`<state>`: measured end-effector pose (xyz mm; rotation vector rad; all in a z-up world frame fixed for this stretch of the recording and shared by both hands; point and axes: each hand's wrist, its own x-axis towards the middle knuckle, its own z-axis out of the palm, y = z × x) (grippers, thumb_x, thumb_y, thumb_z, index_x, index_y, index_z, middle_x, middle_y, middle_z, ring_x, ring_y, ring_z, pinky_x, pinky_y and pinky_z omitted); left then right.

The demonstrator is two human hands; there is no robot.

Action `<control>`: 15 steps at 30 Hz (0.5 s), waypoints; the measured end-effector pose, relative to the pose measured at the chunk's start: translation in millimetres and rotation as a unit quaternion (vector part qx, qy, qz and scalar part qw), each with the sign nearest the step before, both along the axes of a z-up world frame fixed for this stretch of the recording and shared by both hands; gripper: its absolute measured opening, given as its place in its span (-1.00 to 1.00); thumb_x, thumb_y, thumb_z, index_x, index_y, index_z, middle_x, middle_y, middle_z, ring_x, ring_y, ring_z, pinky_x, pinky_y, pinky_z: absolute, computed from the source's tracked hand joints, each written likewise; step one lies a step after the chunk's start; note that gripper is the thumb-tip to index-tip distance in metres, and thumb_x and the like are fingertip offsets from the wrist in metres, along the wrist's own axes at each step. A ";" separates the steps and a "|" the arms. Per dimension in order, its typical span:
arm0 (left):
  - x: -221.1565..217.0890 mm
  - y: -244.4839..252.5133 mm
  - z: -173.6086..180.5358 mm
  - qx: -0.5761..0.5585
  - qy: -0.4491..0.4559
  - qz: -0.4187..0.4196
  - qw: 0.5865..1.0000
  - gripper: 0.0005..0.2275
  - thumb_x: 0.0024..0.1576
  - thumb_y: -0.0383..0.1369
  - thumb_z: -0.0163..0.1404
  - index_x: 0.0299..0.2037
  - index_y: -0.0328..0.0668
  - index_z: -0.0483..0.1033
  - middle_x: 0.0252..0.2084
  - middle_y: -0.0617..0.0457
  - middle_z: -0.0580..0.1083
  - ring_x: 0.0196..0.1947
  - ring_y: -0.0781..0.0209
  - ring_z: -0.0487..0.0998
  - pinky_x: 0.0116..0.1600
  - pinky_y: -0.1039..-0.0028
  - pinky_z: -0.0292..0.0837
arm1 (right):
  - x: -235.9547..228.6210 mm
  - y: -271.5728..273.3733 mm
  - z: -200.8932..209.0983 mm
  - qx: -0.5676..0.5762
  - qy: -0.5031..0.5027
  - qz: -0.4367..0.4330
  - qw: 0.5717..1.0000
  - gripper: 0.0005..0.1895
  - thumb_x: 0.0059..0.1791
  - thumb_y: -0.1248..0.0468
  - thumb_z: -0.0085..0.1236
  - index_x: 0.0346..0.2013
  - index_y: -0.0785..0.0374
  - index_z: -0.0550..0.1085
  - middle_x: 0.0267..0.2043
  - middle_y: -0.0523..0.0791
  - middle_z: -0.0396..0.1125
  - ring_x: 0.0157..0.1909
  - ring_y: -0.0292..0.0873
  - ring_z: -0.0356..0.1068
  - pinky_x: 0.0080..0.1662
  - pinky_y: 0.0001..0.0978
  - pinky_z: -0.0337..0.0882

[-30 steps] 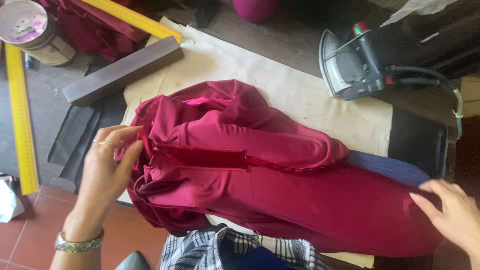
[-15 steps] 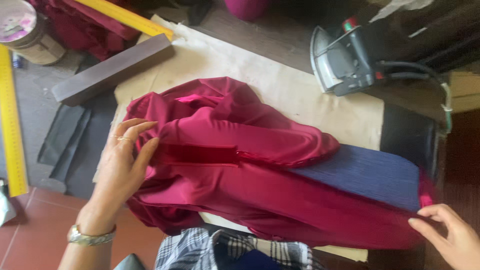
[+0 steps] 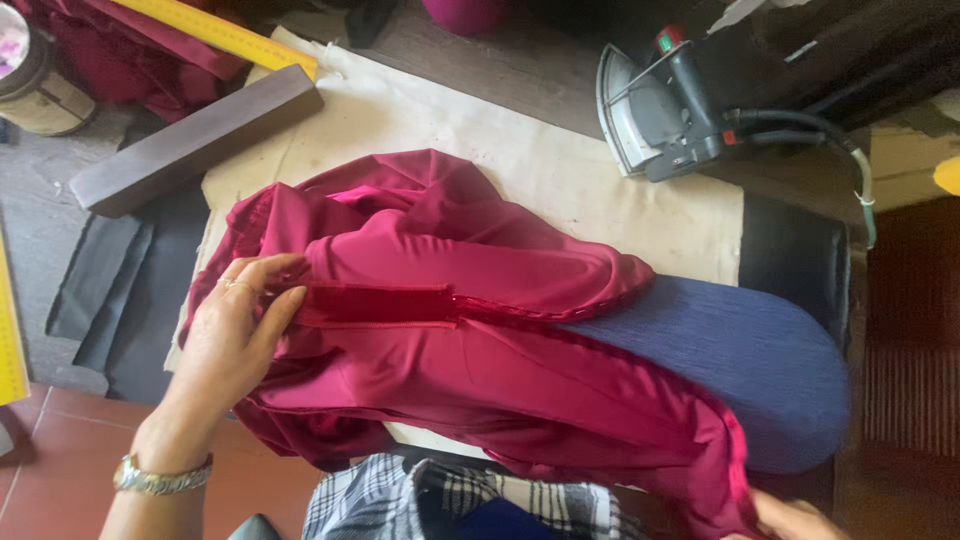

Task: The person irons a piece of maroon fabric on a work table using a steam iron. They repeatedly smooth the fabric with their hands, lift sections to check the seams, and apply the iron to different areas of the garment.

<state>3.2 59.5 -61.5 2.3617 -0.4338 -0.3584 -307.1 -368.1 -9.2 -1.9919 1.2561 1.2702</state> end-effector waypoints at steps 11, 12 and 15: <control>-1.0 -6.3 -0.1 -0.078 0.017 0.047 0.996 -0.77 0.12 -0.32 0.03 -0.05 -0.19 0.47 -0.33 -0.17 0.50 -0.20 -0.20 0.55 -0.09 0.11 0.41 | 178.4 67.6 6.7 -0.096 -0.421 -0.075 0.899 -0.30 -0.18 -0.06 0.34 0.03 0.41 0.41 -0.17 0.15 0.44 -0.01 0.03 0.43 0.03 -0.10 0.38; -0.5 -4.9 -1.9 -0.077 0.014 0.052 0.996 -0.77 0.12 -0.32 0.03 -0.05 -0.19 0.47 -0.33 -0.17 0.50 -0.20 -0.20 0.55 -0.09 0.11 0.41 | 184.4 67.6 -4.6 -0.093 -0.424 -0.071 0.898 -0.30 -0.18 -0.06 0.34 0.03 0.41 0.41 -0.17 0.15 0.44 -0.01 0.03 0.43 0.03 -0.10 0.38; -2.6 -2.6 -10.5 -0.087 0.002 0.064 0.994 -0.83 0.12 -0.34 0.05 -0.13 -0.17 0.48 -0.37 -0.18 0.52 -0.23 -0.22 0.55 -0.13 0.12 0.40 | 193.7 72.1 -28.2 -0.061 -0.460 -0.064 0.884 -0.50 -0.13 0.10 0.31 -0.05 0.39 0.45 -0.24 0.08 0.47 -0.10 -0.06 0.47 -0.04 -0.18 0.41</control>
